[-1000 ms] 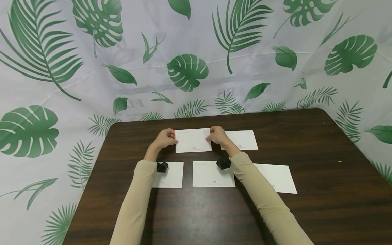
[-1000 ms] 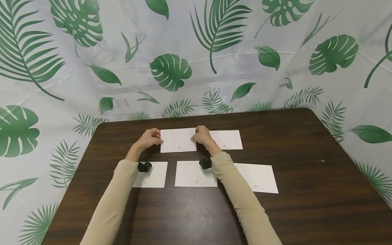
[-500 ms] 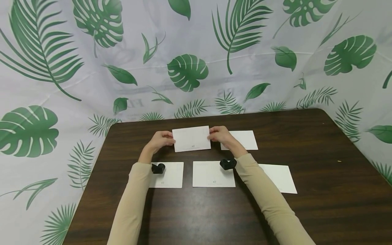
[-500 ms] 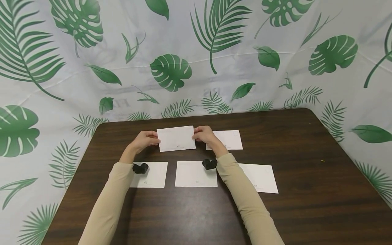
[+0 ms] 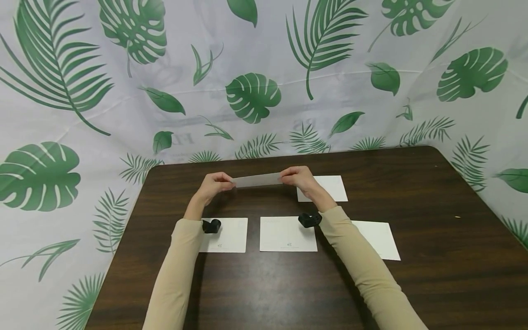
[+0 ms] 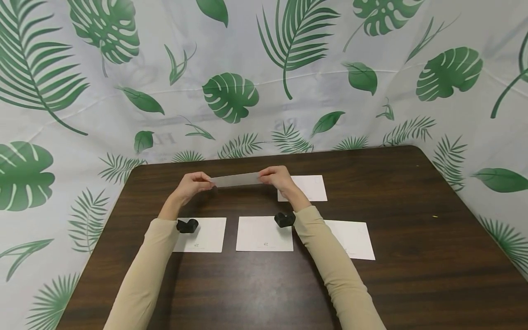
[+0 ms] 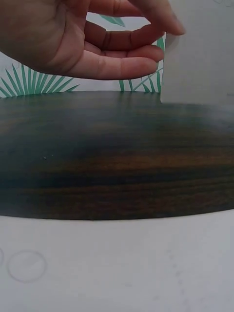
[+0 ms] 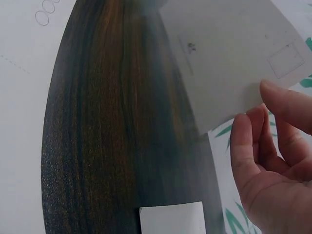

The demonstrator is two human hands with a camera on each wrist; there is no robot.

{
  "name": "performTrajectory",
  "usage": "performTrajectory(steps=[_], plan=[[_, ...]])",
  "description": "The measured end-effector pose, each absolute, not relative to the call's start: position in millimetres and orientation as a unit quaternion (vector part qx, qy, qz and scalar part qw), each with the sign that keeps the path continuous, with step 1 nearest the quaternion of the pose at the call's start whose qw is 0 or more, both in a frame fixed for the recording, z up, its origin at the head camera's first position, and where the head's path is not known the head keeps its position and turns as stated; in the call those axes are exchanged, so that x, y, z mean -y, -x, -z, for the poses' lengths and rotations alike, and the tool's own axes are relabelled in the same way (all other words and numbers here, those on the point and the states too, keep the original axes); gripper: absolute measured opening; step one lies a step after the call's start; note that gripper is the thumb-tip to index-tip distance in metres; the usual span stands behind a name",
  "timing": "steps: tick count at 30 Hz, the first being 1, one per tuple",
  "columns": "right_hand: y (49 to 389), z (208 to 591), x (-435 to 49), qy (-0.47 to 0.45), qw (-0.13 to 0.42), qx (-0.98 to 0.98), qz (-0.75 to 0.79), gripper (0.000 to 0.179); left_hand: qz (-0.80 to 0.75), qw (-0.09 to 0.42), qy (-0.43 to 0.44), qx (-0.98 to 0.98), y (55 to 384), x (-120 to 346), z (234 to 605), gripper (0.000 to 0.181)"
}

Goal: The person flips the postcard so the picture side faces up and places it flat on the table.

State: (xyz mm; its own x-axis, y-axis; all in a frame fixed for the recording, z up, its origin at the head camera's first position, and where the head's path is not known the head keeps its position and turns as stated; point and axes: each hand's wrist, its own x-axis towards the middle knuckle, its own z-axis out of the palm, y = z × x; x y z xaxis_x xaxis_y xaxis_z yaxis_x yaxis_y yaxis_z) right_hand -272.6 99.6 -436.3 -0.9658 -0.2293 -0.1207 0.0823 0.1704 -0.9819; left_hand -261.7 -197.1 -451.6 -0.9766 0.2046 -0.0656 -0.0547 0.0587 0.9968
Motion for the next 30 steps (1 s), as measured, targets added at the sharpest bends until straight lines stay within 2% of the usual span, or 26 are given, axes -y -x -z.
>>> performTrajectory(steps=[6, 12, 15, 20, 30], plan=[[274, 439, -99, 0.046, 0.101, -0.760, 0.641, 0.011, -0.704, 0.085, -0.054, -0.703, 260, 196, 450, 0.026], [273, 442, -101, 0.052, 0.090, -0.776, 0.622, 0.014, -0.685, 0.077, -0.040, -0.723, 260, 193, 449, 0.011], [270, 438, -101, 0.057, 0.091, -0.785, 0.610, 0.017, -0.676, 0.086, -0.028, -0.732, 260, 192, 448, 0.021], [275, 446, -103, 0.067, 0.099, -0.795, 0.595, 0.020, -0.666, 0.108, -0.015, -0.738, 259, 192, 447, 0.028], [275, 452, -104, 0.076, 0.149, -0.773, 0.612, 0.028, -0.623, 0.113, -0.024, -0.773, 259, 197, 457, 0.031]])
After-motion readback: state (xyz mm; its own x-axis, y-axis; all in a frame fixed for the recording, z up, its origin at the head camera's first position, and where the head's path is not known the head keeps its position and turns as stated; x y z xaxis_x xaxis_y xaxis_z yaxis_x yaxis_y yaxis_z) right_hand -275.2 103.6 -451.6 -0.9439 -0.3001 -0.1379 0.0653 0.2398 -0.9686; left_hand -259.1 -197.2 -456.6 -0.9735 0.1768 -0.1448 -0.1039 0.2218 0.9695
